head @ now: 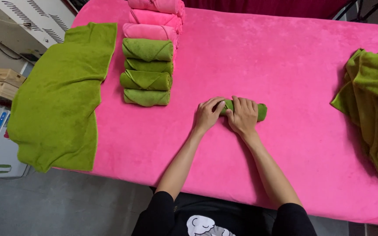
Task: Folding and smoothing green towels into decorative shapes on a massage table.
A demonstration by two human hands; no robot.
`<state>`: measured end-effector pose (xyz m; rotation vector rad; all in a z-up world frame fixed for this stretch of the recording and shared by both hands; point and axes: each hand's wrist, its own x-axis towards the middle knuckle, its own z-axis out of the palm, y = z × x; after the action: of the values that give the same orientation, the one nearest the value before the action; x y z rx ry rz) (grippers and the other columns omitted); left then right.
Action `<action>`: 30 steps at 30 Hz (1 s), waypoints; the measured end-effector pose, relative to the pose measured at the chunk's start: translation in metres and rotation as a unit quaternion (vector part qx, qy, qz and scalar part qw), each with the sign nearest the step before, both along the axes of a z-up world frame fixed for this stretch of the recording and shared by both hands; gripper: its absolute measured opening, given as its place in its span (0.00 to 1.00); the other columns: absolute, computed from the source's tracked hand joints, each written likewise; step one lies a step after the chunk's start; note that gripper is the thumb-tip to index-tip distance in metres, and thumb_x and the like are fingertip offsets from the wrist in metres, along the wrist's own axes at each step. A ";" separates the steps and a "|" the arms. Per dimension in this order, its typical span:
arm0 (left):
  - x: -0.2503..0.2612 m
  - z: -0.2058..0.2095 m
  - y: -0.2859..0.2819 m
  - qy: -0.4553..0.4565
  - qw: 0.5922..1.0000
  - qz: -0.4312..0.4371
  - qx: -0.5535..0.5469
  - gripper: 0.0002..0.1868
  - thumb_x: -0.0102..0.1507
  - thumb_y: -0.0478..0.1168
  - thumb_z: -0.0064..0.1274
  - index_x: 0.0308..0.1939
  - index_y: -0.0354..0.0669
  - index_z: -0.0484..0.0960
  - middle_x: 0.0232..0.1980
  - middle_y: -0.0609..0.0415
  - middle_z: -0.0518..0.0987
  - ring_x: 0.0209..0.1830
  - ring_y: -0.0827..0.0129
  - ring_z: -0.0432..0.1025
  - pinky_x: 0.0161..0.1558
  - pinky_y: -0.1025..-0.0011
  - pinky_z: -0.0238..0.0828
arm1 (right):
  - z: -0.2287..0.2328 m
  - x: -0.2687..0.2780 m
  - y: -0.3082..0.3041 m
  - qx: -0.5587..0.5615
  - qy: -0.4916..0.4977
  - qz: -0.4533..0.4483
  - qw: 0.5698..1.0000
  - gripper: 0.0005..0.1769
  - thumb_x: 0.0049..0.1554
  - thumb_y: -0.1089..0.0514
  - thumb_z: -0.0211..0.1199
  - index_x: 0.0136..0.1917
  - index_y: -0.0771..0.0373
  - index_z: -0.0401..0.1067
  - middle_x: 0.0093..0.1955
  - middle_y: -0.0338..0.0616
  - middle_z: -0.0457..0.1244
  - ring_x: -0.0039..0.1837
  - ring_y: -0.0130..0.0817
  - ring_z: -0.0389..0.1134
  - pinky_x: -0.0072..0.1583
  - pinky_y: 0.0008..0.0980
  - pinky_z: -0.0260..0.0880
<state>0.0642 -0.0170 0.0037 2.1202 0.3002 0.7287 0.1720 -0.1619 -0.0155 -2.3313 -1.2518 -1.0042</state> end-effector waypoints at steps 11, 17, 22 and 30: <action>-0.018 0.002 -0.016 -0.074 0.980 -0.062 0.175 0.18 0.71 0.52 0.54 0.65 0.61 0.82 0.74 0.58 0.75 0.74 0.57 0.68 0.70 0.47 0.63 | 0.004 0.004 -0.067 0.021 0.096 -0.026 0.995 0.21 0.74 0.50 0.45 0.67 0.64 0.73 0.60 0.54 0.64 0.66 0.51 0.64 0.70 0.51 0.57; 0.005 -0.020 0.000 -0.020 0.992 -0.075 0.100 0.18 0.71 0.58 0.52 0.62 0.66 0.84 0.73 0.61 0.76 0.73 0.60 0.70 0.73 0.40 0.58 | -0.009 0.026 -0.064 0.028 0.105 0.003 0.994 0.21 0.74 0.51 0.44 0.63 0.63 0.75 0.51 0.52 0.64 0.58 0.50 0.67 0.63 0.46 0.65; 0.006 -0.017 0.012 0.001 0.994 -0.105 0.020 0.20 0.74 0.61 0.45 0.67 0.71 0.80 0.74 0.61 0.75 0.71 0.58 0.71 0.73 0.44 0.61 | -0.016 0.045 -0.058 0.000 0.120 -0.027 0.992 0.24 0.76 0.47 0.39 0.62 0.56 0.75 0.48 0.46 0.65 0.53 0.46 0.68 0.58 0.44 0.66; 0.003 -0.013 0.021 0.016 0.990 -0.137 0.021 0.34 0.69 0.52 0.59 0.79 0.58 0.68 0.74 0.47 0.74 0.73 0.51 0.69 0.72 0.45 0.61 | 0.019 0.015 -0.043 -0.010 0.012 -0.004 1.000 0.18 0.71 0.47 0.54 0.66 0.55 0.77 0.66 0.47 0.68 0.71 0.42 0.66 0.73 0.49 0.54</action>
<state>0.0672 0.0036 -0.0090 2.1585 0.0077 0.5447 0.1872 -0.2045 0.0030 -2.3572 -1.2513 -0.9679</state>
